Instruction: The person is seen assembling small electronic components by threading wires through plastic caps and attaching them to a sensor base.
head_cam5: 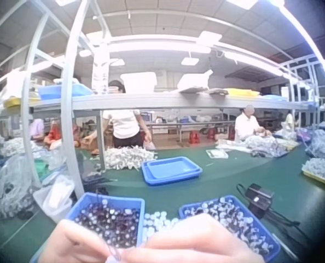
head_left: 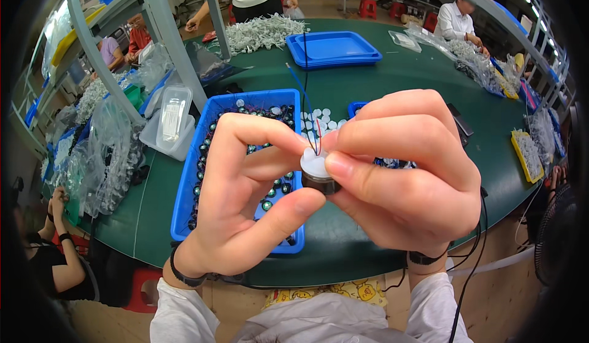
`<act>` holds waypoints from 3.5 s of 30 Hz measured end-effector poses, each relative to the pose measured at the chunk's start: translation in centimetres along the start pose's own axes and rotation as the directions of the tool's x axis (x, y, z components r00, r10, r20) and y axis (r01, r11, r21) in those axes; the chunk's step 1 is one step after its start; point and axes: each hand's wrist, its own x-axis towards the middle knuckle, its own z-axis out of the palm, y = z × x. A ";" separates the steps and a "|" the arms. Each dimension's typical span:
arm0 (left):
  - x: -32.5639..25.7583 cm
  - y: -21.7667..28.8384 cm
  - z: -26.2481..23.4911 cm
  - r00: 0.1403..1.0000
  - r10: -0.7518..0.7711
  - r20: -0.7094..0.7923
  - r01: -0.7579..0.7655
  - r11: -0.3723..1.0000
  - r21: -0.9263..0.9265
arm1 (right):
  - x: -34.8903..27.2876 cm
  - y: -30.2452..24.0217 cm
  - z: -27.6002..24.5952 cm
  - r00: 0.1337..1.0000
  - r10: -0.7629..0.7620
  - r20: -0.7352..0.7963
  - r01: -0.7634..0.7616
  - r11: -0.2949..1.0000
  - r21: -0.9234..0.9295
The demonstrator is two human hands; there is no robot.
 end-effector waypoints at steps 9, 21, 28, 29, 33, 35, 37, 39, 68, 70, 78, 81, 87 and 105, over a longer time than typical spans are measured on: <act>0.9 0.0 1.3 0.971 -0.023 -0.240 0.057 0.989 0.136 | 1.5 -0.6 -0.7 0.995 0.074 0.072 -0.073 0.997 -0.008; 0.7 0.2 1.1 0.987 -0.158 -0.037 0.138 0.940 -0.313 | 1.2 -0.2 -0.8 0.983 0.133 0.129 -0.128 0.991 -0.048; 0.5 -0.5 0.8 0.970 -0.240 0.028 0.231 0.888 -0.398 | -0.4 0.5 -0.1 0.992 0.125 0.022 -0.126 0.992 0.029; 0.5 -0.5 0.9 0.970 -0.243 0.031 0.235 0.887 -0.399 | -0.4 0.5 -0.1 0.991 0.129 0.021 -0.130 0.991 0.027; 0.4 -0.7 0.8 0.969 -0.246 -0.040 0.217 0.911 -0.351 | -0.4 0.6 0.4 0.991 0.135 -0.020 -0.135 0.991 0.009; 0.5 -1.0 0.8 0.975 -0.216 -0.061 0.185 0.928 -0.323 | -0.6 0.8 0.6 0.990 0.141 -0.022 -0.140 0.990 0.029; 0.7 -1.1 1.1 0.979 -0.197 -0.057 0.162 0.914 -0.373 | -0.9 1.0 0.7 0.991 0.115 -0.066 -0.113 0.993 0.029; 0.8 -1.1 1.2 0.979 -0.197 -0.058 0.161 0.911 -0.379 | -0.9 1.3 0.7 0.994 0.095 -0.061 -0.093 0.995 0.037; 0.4 -1.1 1.1 0.984 -0.172 -0.045 0.135 0.887 -0.441 | -0.3 0.3 0.7 0.967 0.254 0.005 -0.255 0.967 0.028; 0.3 -1.0 0.9 0.978 -0.204 -0.035 0.185 0.939 -0.290 | -0.6 0.7 0.5 0.988 0.157 0.002 -0.157 0.987 0.017; 0.5 -1.5 0.1 0.987 -0.160 0.026 0.154 0.870 -0.469 | -0.7 0.8 1.2 0.989 0.130 -0.076 -0.136 0.987 -0.088; 0.3 -1.7 -0.2 0.989 -0.137 0.059 0.146 0.803 -0.577 | -0.5 0.6 1.4 0.987 0.128 -0.101 -0.137 0.988 -0.078; 0.6 -0.9 0.1 0.962 -0.273 0.024 0.239 0.794 -0.559 | 0.0 -0.4 1.0 0.986 0.166 -0.025 -0.168 0.976 -0.135; 1.0 -0.6 -0.1 0.951 -0.302 -0.058 0.263 0.897 -0.356 | -1.0 1.2 2.3 0.988 0.061 -0.139 -0.070 0.996 -0.059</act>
